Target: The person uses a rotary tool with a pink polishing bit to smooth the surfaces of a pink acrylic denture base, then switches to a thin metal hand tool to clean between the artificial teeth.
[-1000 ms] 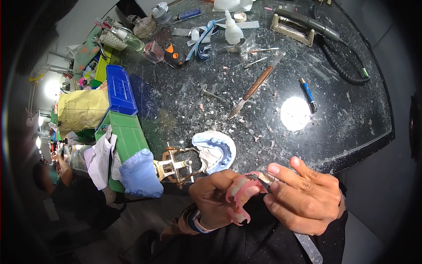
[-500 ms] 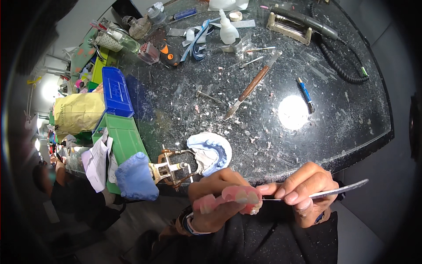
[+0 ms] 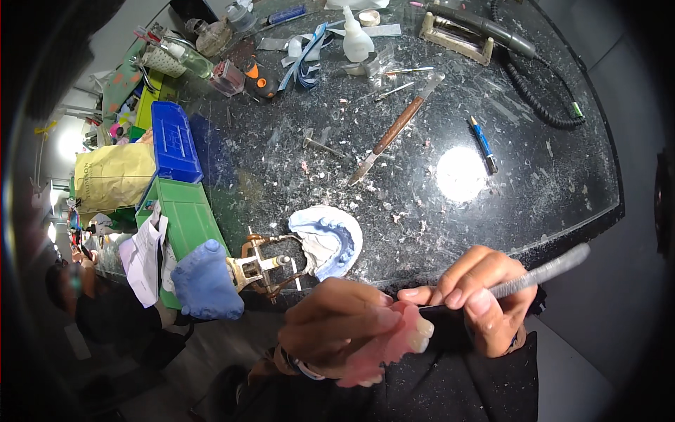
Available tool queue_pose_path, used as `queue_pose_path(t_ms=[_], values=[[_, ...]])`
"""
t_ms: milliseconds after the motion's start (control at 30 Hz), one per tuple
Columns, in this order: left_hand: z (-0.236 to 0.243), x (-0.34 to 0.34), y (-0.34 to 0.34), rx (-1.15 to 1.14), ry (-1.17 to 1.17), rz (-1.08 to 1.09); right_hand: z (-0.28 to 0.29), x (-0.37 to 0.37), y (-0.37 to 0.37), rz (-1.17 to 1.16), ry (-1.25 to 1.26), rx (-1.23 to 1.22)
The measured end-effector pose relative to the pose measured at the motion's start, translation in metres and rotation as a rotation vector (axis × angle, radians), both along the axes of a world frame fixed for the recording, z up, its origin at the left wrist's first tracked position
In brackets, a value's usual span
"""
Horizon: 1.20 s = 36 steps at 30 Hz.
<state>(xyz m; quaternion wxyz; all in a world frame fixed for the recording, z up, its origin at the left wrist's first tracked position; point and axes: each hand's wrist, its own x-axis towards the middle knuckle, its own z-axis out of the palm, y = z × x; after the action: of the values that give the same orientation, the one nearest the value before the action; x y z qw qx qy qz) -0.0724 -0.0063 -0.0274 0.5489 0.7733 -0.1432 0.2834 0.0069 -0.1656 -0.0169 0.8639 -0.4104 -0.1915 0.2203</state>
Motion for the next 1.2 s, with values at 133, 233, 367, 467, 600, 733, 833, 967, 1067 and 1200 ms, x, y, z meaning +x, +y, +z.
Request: queue_pose_path(t_ms=[133, 233, 367, 467, 600, 733, 833, 967, 1067, 1200], values=[[-0.002, 0.002, -0.005, 0.245, -0.172, 0.153, -0.002, 0.007, -0.003, 0.148, 0.217, 0.003], [-0.010, -0.004, -0.018, 0.188, -0.241, 0.268, -0.011, 0.011, -0.007, 0.262, 0.274, 0.009], [-0.008, -0.003, -0.022, 0.241, -0.331, 0.373, -0.018, 0.009, -0.007, 0.337, 0.392, 0.147], [-0.006, -0.003, -0.013, 0.356, -0.383, 0.361, -0.031, 0.007, -0.011, 0.172, 0.203, 0.226], [-0.004, -0.002, -0.012, 0.420, -0.410, 0.321, -0.028, 0.004, -0.007, 0.010, 0.030, 0.150], [0.002, -0.010, -0.013, 0.357, -0.276, 0.300, -0.031, 0.001, -0.008, 0.142, 0.039, 0.108], [0.007, -0.012, -0.010, 0.374, -0.177, 0.224, -0.035, -0.001, -0.005, 0.122, 0.049, 0.142], [0.004, -0.013, -0.006, 0.366, -0.196, 0.218, -0.033, 0.004, -0.007, 0.137, -0.148, 0.100], [0.006, -0.009, 0.003, 0.435, -0.227, 0.183, -0.034, 0.003, -0.011, 0.173, 0.083, 0.134], [0.005, -0.003, 0.008, 0.498, -0.231, 0.158, -0.014, 0.006, -0.017, 0.294, 0.082, -0.061]])
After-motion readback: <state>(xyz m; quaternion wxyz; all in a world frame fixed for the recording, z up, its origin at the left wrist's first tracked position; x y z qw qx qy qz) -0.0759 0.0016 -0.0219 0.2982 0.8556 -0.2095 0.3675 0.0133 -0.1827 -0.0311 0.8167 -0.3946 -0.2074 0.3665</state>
